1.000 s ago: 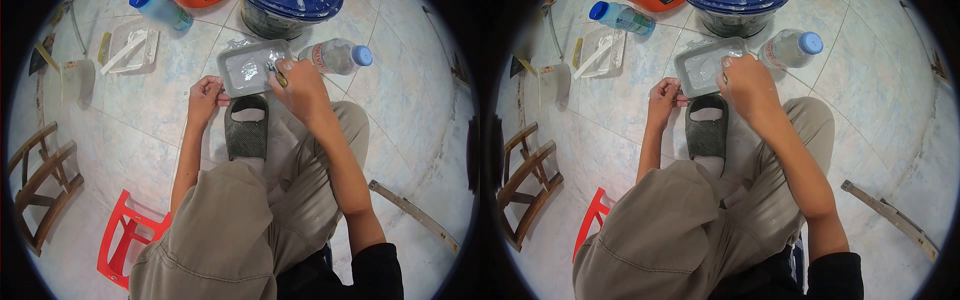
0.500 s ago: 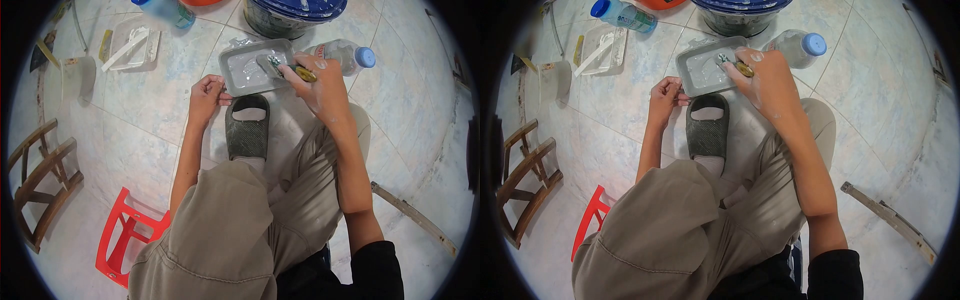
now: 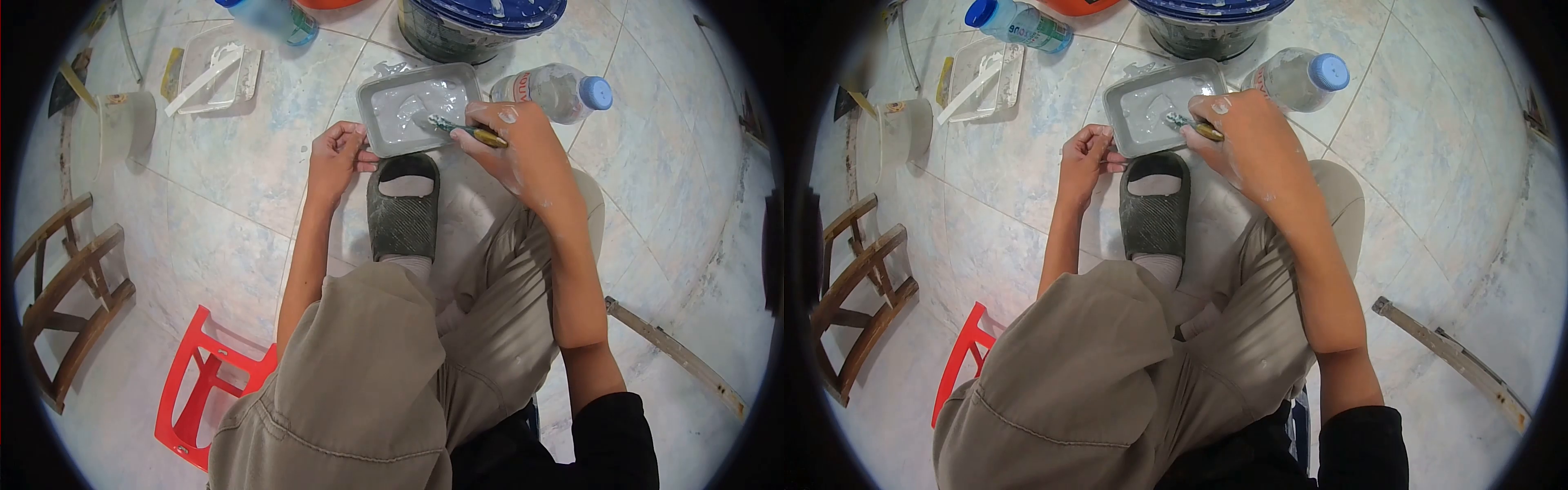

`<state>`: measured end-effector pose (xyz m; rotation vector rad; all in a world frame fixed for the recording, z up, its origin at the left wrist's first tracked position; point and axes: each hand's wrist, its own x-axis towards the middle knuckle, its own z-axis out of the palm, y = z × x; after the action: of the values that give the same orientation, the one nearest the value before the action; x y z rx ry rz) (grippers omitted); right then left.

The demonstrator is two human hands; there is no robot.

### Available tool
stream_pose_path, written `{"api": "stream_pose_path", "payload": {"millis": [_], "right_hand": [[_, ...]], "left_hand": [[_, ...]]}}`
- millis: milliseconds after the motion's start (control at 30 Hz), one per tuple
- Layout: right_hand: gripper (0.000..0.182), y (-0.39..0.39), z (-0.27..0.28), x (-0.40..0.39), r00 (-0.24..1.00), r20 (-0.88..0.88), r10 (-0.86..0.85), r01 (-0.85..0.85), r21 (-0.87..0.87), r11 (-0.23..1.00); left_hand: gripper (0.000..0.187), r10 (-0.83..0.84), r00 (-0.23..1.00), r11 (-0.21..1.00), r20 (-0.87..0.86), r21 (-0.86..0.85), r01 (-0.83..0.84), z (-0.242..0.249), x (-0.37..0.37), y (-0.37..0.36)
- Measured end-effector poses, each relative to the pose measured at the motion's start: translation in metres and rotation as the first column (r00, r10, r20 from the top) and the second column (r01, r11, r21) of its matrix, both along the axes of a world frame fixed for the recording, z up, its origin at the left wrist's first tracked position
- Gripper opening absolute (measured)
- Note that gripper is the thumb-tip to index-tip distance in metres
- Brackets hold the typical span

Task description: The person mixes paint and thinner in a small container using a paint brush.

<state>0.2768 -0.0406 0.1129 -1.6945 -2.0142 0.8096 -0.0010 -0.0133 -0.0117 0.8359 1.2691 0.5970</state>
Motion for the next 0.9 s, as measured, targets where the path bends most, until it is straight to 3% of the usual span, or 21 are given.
{"api": "stream_pose_path", "payload": {"millis": [333,733,900], "right_hand": [[0.019,-0.002,-0.004,-0.001,0.971,0.085,-0.224,0.213,0.121,0.97],[0.02,0.01,-0.02,-0.013,0.937,-0.064,-0.343,0.347,0.28,0.895],[0.023,0.011,-0.023,-0.019,0.93,-0.111,-0.35,0.367,0.206,0.907]], "left_hand": [[0.022,-0.002,1.0,1.0,0.01,-0.011,0.002,-0.002,-0.001,0.001],[0.021,0.002,1.0,1.0,0.018,-0.001,-0.002,0.0,0.001,0.0],[0.022,0.001,1.0,1.0,0.016,0.001,-0.001,-0.001,0.001,0.0]]}}
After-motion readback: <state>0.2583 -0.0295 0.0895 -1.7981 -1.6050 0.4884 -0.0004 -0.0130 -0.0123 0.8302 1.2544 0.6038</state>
